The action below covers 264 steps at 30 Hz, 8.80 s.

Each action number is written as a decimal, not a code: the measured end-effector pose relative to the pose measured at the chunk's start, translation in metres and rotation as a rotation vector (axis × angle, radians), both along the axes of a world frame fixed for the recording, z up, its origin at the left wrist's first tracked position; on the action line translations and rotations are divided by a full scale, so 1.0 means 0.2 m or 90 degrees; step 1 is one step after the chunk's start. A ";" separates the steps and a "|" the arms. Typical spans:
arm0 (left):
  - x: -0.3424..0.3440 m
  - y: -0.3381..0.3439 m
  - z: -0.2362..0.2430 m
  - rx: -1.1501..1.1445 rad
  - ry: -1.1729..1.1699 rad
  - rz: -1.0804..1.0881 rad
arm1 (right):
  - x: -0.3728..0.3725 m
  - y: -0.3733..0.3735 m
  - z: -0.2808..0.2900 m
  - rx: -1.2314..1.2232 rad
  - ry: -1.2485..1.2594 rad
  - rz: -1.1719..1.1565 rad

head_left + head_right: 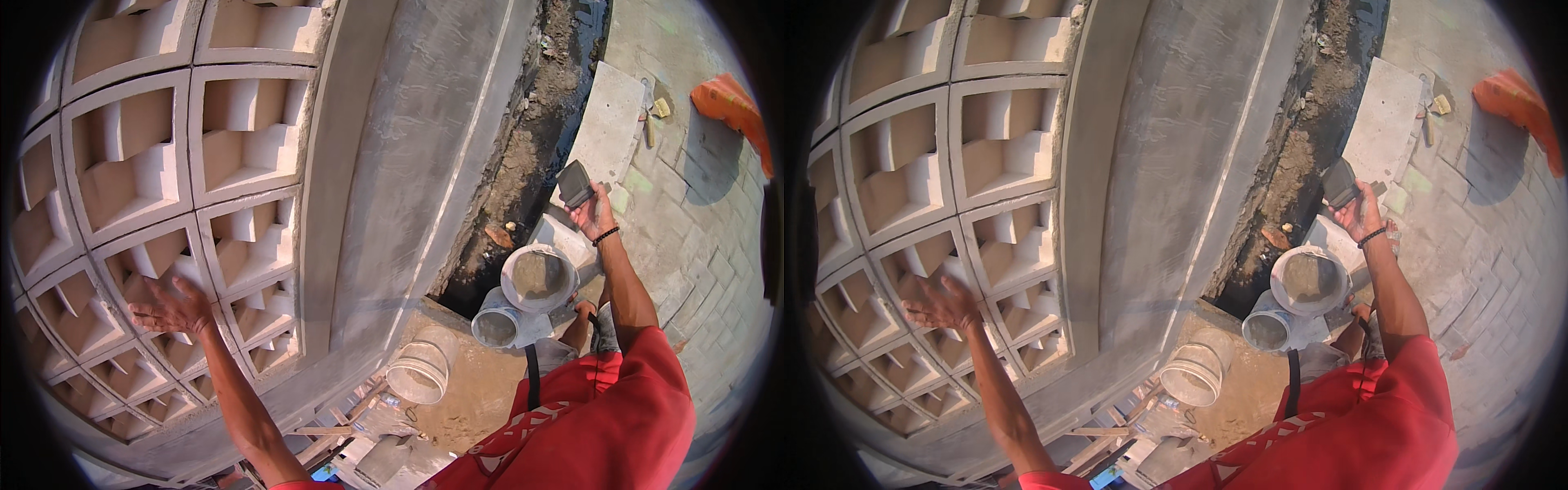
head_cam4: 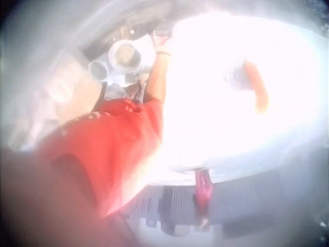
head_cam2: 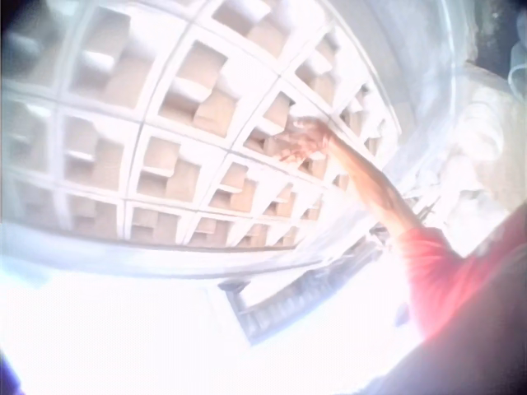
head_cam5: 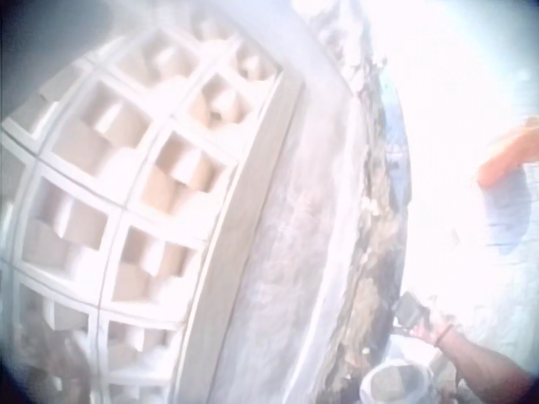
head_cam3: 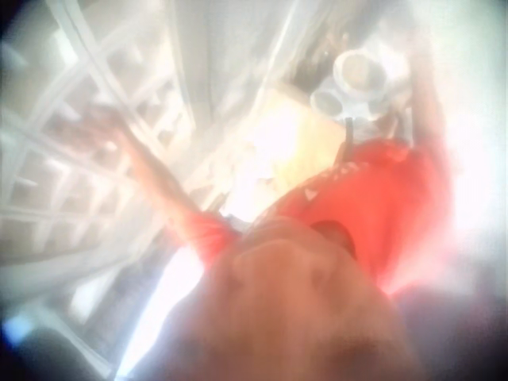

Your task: The person smooths a wet plaster surface on a curved wall using a hand trowel. They repeatedly dip the trowel into a bucket of water and continue smoothing the wall around a decorative lattice pattern.

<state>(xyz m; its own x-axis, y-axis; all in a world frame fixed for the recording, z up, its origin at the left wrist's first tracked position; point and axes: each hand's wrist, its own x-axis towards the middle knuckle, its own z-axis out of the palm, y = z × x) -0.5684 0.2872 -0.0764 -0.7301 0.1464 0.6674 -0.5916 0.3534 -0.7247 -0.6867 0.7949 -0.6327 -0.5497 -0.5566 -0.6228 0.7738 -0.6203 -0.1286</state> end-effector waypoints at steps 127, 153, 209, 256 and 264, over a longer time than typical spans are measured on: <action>0.05 -0.25 0.02 -0.019 -0.013 -0.028 | 0.49 -1.67 1.12 0.093 0.355 0.111; 0.07 -0.29 0.06 -0.066 -0.013 0.045 | 0.10 -1.79 1.16 0.622 0.666 -0.193; 0.04 -0.22 0.02 -0.182 0.002 0.138 | 0.07 -1.77 1.15 0.572 0.657 -0.181; 0.03 -0.09 0.02 -0.064 0.040 0.158 | 0.54 -1.39 1.01 -0.504 0.152 0.105; 0.01 -0.04 0.00 -0.046 0.038 0.079 | 0.31 -1.06 0.89 -0.311 0.171 -0.014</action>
